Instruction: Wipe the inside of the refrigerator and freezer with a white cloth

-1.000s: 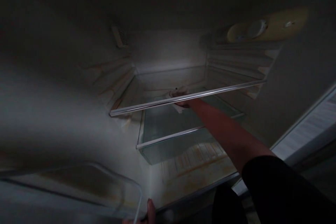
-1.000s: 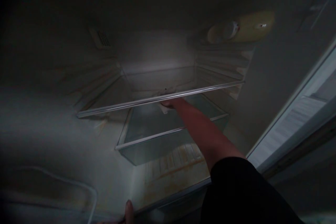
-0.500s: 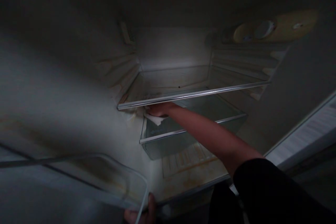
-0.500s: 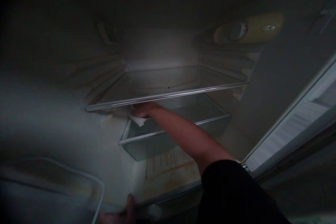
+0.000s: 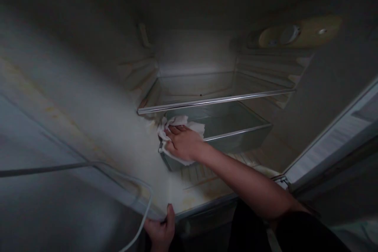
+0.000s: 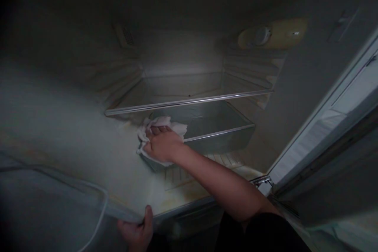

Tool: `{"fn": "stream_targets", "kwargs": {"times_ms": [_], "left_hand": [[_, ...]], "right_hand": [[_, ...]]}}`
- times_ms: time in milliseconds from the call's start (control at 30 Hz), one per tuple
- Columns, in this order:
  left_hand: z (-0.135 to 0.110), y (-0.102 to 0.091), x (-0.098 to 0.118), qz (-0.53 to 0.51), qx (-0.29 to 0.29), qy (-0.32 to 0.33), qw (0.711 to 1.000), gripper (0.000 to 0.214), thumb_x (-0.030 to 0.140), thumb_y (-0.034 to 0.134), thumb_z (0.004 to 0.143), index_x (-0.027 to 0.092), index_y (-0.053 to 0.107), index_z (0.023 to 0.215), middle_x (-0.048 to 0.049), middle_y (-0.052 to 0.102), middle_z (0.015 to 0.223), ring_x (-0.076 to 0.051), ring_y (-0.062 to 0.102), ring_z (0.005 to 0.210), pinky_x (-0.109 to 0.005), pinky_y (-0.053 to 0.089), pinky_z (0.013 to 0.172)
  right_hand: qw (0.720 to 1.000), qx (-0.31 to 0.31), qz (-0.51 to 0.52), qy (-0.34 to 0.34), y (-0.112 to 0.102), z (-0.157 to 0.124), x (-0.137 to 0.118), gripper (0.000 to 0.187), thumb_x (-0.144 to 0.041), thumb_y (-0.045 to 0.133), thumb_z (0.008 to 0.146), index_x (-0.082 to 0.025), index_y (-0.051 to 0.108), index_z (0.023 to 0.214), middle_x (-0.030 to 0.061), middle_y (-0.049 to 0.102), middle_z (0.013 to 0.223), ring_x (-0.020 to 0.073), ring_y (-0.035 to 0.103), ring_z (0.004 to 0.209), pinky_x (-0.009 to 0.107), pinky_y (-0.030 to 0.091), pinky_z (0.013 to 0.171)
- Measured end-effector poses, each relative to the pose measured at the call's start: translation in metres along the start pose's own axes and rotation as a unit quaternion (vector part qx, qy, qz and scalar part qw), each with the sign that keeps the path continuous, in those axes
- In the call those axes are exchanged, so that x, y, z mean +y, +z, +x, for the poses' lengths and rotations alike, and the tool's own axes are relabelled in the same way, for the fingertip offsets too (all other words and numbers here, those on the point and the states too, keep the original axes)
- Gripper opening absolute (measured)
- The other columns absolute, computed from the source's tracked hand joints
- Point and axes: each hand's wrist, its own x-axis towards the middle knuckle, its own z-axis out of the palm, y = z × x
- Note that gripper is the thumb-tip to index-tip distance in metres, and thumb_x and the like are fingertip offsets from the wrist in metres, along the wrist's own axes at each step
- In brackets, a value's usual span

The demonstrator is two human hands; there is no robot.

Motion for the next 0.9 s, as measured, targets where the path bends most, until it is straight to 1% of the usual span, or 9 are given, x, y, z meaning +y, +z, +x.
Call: {"fn": "stream_targets", "kwargs": {"times_ms": [167,367,433,500,600,667,733,833,900], "left_hand": [[0.003,0.0,0.005,0.007,0.003,0.003,1.0,0.046,0.05,0.082,0.064,0.016,0.061,0.089,-0.0119,0.072,0.08,-0.029,0.074,0.076,-0.04,0.065,0.073],[0.003,0.0,0.007,0.001,-0.011,0.02,1.0,0.051,0.051,0.082,0.066,0.016,0.062,0.096,-0.0114,0.073,0.083,-0.029,0.075,0.08,-0.04,0.064,0.076],[0.003,-0.001,0.001,-0.01,-0.008,0.025,1.0,0.054,0.05,0.083,0.065,0.016,0.06,0.1,-0.0113,0.073,0.087,-0.029,0.075,0.081,-0.04,0.064,0.075],[0.004,-0.002,-0.007,-0.019,-0.016,0.018,1.0,0.058,0.049,0.083,0.064,0.017,0.057,0.105,-0.011,0.073,0.09,-0.03,0.075,0.086,-0.039,0.064,0.075],[0.005,-0.003,-0.016,-0.021,-0.017,0.01,1.0,0.066,0.053,0.084,0.06,0.018,0.054,0.108,-0.0108,0.073,0.093,-0.03,0.074,0.088,-0.039,0.064,0.075],[0.005,-0.004,-0.015,-0.02,-0.022,0.014,0.999,0.073,0.053,0.086,0.056,0.018,0.053,0.111,-0.0116,0.073,0.095,-0.03,0.074,0.087,-0.039,0.065,0.075],[0.005,-0.006,-0.008,-0.025,-0.041,0.01,0.999,0.078,0.05,0.089,0.055,0.017,0.053,0.115,-0.0124,0.073,0.098,-0.03,0.074,0.09,-0.039,0.065,0.077],[0.004,-0.013,0.008,-0.036,-0.078,-0.019,0.996,0.073,0.046,0.089,0.061,0.018,0.053,0.118,-0.0116,0.074,0.101,-0.03,0.074,0.097,-0.039,0.064,0.085],[0.005,-0.019,0.016,-0.026,-0.111,-0.034,0.993,0.064,0.048,0.086,0.067,0.018,0.054,0.115,-0.0111,0.074,0.102,-0.029,0.074,0.099,-0.038,0.063,0.087]], "right_hand": [[0.996,0.09,-0.016,0.026,0.013,-0.02,-0.014,0.059,-0.04,0.04,0.106,-0.004,0.053,0.15,0.021,0.051,0.154,0.0346,0.049,0.14,0.05,0.036,0.121],[0.981,0.124,0.129,-0.076,0.01,-0.076,-0.011,0.053,-0.033,0.032,0.106,-0.012,0.058,0.147,0.0074,0.052,0.157,0.0196,0.044,0.148,0.041,0.022,0.132],[0.975,0.095,0.188,-0.073,0.018,-0.102,-0.019,0.053,-0.032,0.029,0.107,-0.014,0.056,0.15,0.0053,0.053,0.156,0.0155,0.044,0.149,0.037,0.026,0.13],[0.973,0.035,0.222,-0.051,0.038,-0.127,-0.032,0.054,-0.034,0.03,0.107,-0.015,0.052,0.154,0.0056,0.052,0.158,0.0146,0.046,0.148,0.035,0.035,0.126],[0.982,-0.044,0.186,-0.004,0.077,-0.149,-0.052,0.06,-0.043,0.037,0.106,-0.017,0.046,0.159,0.0094,0.041,0.164,0.0268,0.044,0.15,0.052,0.032,0.128],[0.985,-0.063,0.16,0.013,0.096,-0.15,-0.061,0.063,-0.047,0.037,0.106,-0.017,0.043,0.161,0.0111,0.036,0.166,0.0305,0.041,0.151,0.059,0.022,0.13],[0.986,-0.074,0.146,0.019,0.105,-0.143,-0.068,0.064,-0.046,0.034,0.106,-0.013,0.043,0.16,0.0133,0.035,0.167,0.0294,0.038,0.153,0.059,0.017,0.132],[0.987,-0.097,0.128,0.018,0.106,-0.127,-0.073,0.066,-0.041,0.032,0.106,-0.003,0.043,0.158,0.0201,0.034,0.165,0.0295,0.032,0.156,0.058,0.014,0.132],[0.987,-0.094,0.13,0.018,0.104,-0.122,-0.073,0.068,-0.043,0.031,0.106,-0.001,0.041,0.159,0.0216,0.033,0.165,0.0292,0.029,0.158,0.059,0.014,0.132]]}}
